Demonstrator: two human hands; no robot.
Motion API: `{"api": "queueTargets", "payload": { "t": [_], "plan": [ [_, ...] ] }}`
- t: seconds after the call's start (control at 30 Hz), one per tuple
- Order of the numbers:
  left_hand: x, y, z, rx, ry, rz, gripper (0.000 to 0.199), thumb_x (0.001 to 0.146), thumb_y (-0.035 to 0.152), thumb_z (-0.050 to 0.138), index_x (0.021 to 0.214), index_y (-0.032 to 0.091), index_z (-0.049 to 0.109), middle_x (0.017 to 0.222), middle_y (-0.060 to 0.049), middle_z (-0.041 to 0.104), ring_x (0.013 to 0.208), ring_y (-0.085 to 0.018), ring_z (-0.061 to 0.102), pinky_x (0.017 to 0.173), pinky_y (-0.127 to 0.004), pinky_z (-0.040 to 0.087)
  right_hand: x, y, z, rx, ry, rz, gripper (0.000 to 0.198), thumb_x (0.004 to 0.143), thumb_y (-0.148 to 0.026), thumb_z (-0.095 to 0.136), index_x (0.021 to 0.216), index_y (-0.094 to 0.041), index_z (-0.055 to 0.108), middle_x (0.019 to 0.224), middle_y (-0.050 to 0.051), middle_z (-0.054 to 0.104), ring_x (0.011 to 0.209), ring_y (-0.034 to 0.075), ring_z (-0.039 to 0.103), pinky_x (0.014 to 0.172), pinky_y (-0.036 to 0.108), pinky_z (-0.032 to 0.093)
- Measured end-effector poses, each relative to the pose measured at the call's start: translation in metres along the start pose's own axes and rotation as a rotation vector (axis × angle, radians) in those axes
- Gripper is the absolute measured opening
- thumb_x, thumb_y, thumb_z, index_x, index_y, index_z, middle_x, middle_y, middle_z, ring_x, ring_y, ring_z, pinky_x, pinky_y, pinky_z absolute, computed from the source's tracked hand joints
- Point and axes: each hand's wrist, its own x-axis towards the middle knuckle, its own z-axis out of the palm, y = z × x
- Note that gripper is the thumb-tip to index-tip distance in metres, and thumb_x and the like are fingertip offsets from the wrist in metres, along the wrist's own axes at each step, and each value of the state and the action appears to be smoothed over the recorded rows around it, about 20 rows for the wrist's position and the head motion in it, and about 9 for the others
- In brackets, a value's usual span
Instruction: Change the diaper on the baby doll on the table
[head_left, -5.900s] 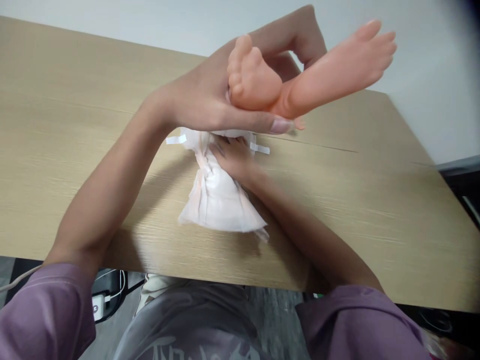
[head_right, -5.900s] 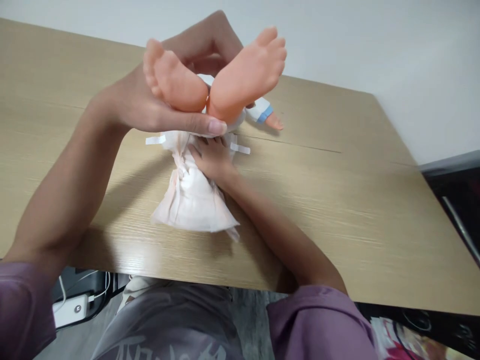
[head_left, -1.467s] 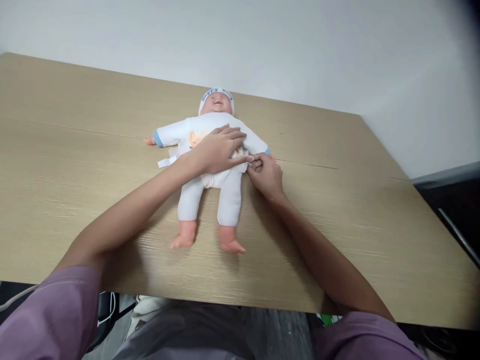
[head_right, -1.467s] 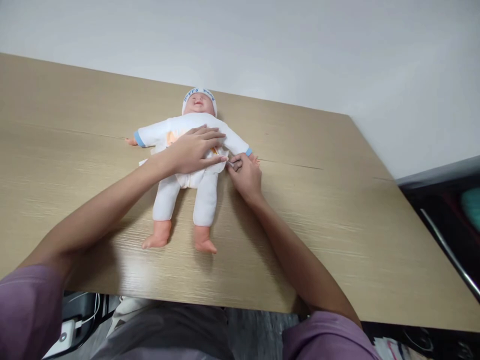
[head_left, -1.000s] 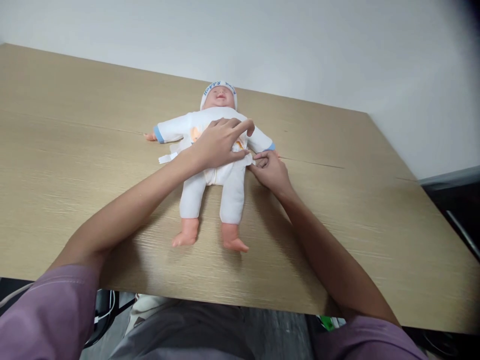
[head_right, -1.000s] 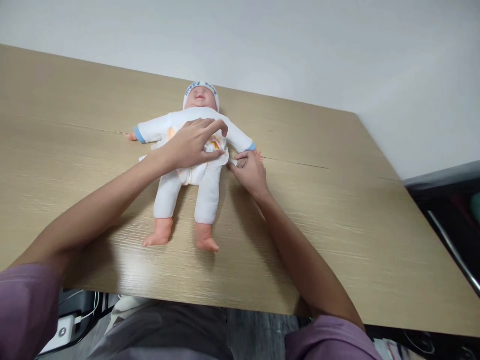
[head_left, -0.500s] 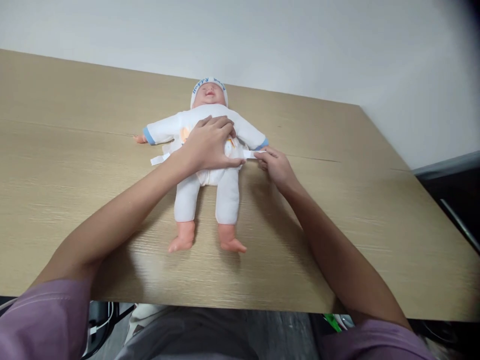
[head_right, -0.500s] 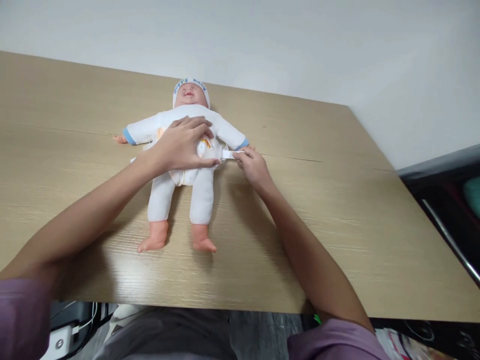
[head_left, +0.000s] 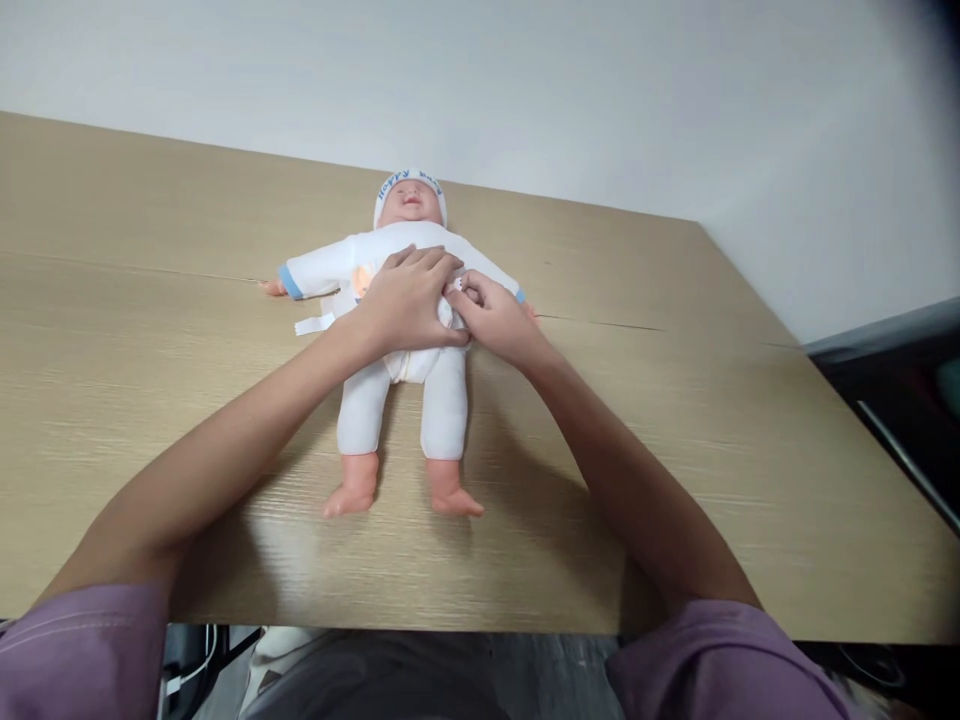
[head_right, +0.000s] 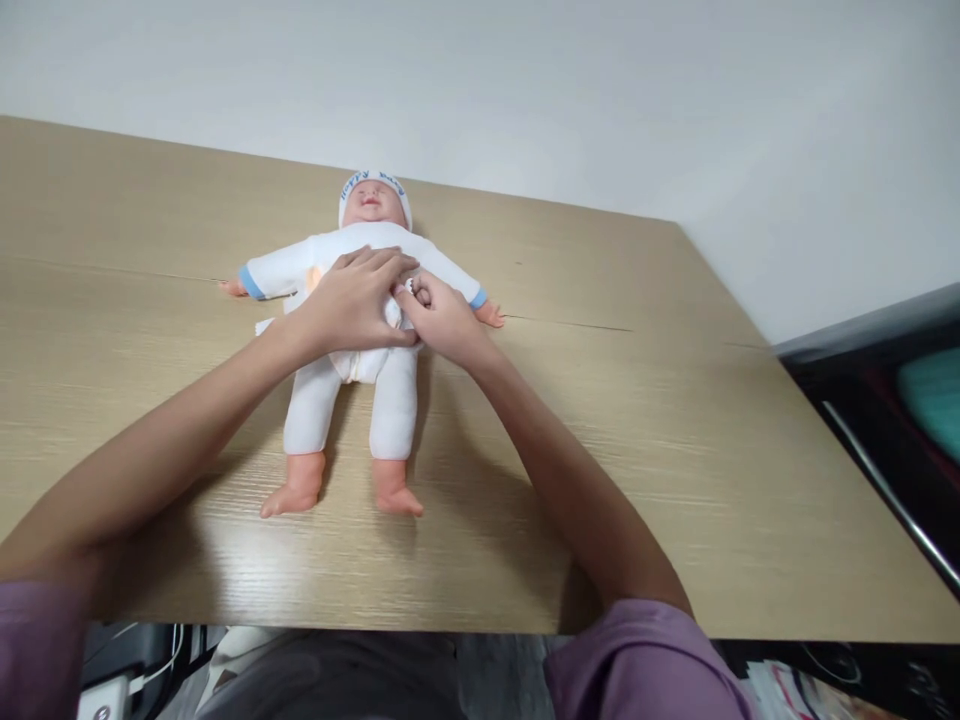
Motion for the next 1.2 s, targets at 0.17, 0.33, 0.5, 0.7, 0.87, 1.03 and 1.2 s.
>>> {"api": "queueTargets", "payload": {
  "t": [0.17,0.33,0.5,0.7,0.87,1.03,1.2],
  "plan": [
    [0.002,-0.004,0.004,-0.046,-0.022,0.008,0.09,0.086,0.055,0.088,0.162,0.015,0.061,0.167,-0.025,0.064,0.159,-0.048,0.058,0.142,-0.065,0.029,-0.048,0.014,0.01,-0.12,0.259,-0.304,0.048,0.114,-0.072,0.056,0.127,-0.028,0.069,0.127,0.013,0.074,0.118,0.031,0.071,0.109,0.049,0.059],
    [0.002,-0.017,-0.016,-0.295,-0.075,0.079,0.1,0.084,0.061,0.094,0.168,0.021,0.056,0.17,-0.022,0.062,0.161,-0.048,0.057,0.139,-0.065,0.04,-0.065,0.024,0.017,-0.206,0.183,-0.47,0.054,0.12,-0.065,0.04,0.157,-0.032,0.061,0.175,0.014,0.06,0.17,0.036,0.05,0.144,0.066,0.035],
    [-0.039,-0.05,-0.044,-0.469,0.119,-0.013,0.056,0.113,0.06,0.061,0.159,0.027,0.061,0.168,-0.017,0.063,0.16,-0.035,0.059,0.129,-0.053,0.054,-0.056,0.037,0.018,-0.084,0.137,-0.437,0.069,0.117,-0.076,0.044,0.168,-0.03,0.048,0.179,0.017,0.058,0.172,0.034,0.05,0.144,0.063,0.039],
    [-0.11,-0.108,-0.045,-0.112,0.221,-0.346,0.039,0.104,0.054,0.069,0.124,0.021,0.07,0.133,-0.017,0.077,0.117,-0.031,0.071,0.111,-0.049,0.059,-0.047,0.05,0.015,-0.144,0.143,-0.553,0.069,0.119,-0.071,0.045,0.174,-0.03,0.051,0.177,0.015,0.061,0.167,0.037,0.055,0.144,0.066,0.039],
    [-0.122,-0.109,-0.046,0.048,-0.092,-0.492,0.035,0.098,0.053,0.071,0.11,0.021,0.069,0.111,-0.014,0.08,0.105,-0.034,0.072,0.105,-0.05,0.055,-0.045,0.043,0.009,-0.204,0.147,-0.601,0.055,0.121,-0.061,0.049,0.166,-0.033,0.063,0.17,0.012,0.066,0.162,0.038,0.059,0.141,0.067,0.043],
    [-0.107,-0.105,-0.057,-0.005,-0.226,-0.638,0.034,0.091,0.053,0.073,0.077,0.023,0.063,0.084,-0.009,0.07,0.087,-0.03,0.066,0.082,-0.039,0.048,-0.049,0.008,0.005,-0.279,0.285,-0.58,0.042,0.116,-0.055,0.062,0.149,-0.031,0.072,0.148,0.014,0.072,0.14,0.04,0.069,0.127,0.067,0.055],
    [-0.094,-0.108,-0.064,-0.514,-0.024,-0.671,0.03,0.092,0.04,0.067,0.07,0.022,0.057,0.074,-0.003,0.055,0.068,-0.018,0.047,0.069,-0.033,0.036,-0.03,-0.04,0.015,-0.289,0.182,-0.569,0.033,0.115,-0.047,0.064,0.143,-0.031,0.069,0.115,0.007,0.074,0.098,0.029,0.07,0.102,0.053,0.064]
  ]
}}
